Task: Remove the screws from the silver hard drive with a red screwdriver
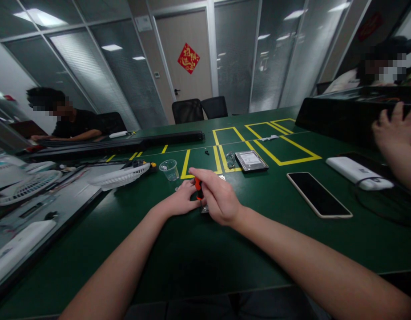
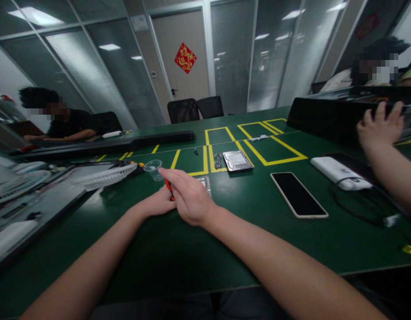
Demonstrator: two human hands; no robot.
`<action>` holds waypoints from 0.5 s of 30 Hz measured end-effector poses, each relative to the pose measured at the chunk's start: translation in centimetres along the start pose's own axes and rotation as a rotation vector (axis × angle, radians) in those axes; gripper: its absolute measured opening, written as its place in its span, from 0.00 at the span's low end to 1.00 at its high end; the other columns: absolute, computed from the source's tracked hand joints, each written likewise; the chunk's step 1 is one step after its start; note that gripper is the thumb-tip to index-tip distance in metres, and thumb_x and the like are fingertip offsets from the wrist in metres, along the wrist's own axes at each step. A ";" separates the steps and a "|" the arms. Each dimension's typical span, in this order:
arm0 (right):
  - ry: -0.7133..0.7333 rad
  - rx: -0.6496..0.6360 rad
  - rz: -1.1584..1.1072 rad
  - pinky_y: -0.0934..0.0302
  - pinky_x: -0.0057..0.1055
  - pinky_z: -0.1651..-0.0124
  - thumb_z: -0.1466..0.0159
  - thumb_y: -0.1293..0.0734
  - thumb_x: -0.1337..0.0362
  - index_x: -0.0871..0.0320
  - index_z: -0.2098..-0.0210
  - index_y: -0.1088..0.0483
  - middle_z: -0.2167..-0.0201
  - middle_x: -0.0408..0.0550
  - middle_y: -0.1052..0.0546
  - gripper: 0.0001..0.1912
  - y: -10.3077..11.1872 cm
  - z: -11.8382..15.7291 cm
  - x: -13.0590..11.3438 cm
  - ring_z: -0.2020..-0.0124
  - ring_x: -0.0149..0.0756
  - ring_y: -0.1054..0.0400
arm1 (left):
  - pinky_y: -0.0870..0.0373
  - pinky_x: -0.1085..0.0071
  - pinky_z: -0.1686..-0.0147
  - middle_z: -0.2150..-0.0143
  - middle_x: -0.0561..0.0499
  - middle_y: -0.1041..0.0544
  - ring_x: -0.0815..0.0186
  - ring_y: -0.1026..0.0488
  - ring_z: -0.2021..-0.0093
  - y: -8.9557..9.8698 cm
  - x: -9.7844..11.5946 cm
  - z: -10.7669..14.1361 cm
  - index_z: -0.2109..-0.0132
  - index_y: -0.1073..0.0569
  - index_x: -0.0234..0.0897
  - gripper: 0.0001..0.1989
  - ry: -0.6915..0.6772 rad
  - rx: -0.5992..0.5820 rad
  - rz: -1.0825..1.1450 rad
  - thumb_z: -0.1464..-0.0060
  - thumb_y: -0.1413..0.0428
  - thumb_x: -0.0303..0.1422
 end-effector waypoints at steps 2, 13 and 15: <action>0.010 0.003 0.010 0.23 0.45 0.35 0.20 0.44 0.70 0.54 0.27 0.35 0.39 0.59 0.20 0.25 -0.1 0.0 0.0 0.37 0.42 0.23 | 0.30 0.39 0.30 0.34 0.34 0.26 0.40 0.28 0.34 0.1 0.0 0.0 0.38 0.24 0.36 0.27 0.006 0.014 -0.001 0.37 0.37 0.47; 0.014 0.039 0.045 0.22 0.44 0.41 0.22 0.39 0.69 0.57 0.33 0.33 0.44 0.59 0.20 0.19 0.0 -0.3 -0.4 0.43 0.43 0.22 | 0.36 0.44 0.24 0.25 0.38 0.32 0.44 0.33 0.27 0.2 0.7 0.2 0.30 0.28 0.38 0.26 -0.037 0.018 -0.068 0.32 0.43 0.40; 0.017 0.042 0.047 0.22 0.43 0.41 0.22 0.38 0.68 0.58 0.34 0.33 0.44 0.59 0.19 0.18 0.0 -0.2 -0.4 0.44 0.43 0.22 | 0.34 0.50 0.25 0.28 0.41 0.29 0.46 0.31 0.28 0.1 0.7 0.1 0.34 0.25 0.39 0.22 -0.035 0.016 -0.066 0.31 0.43 0.40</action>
Point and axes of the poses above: each hand's wrist, its own z-axis away from the middle knuckle, its own y-axis out of the back of the hand, x = y × z, the point moved 9 cm from there along -z, towards the middle knuckle
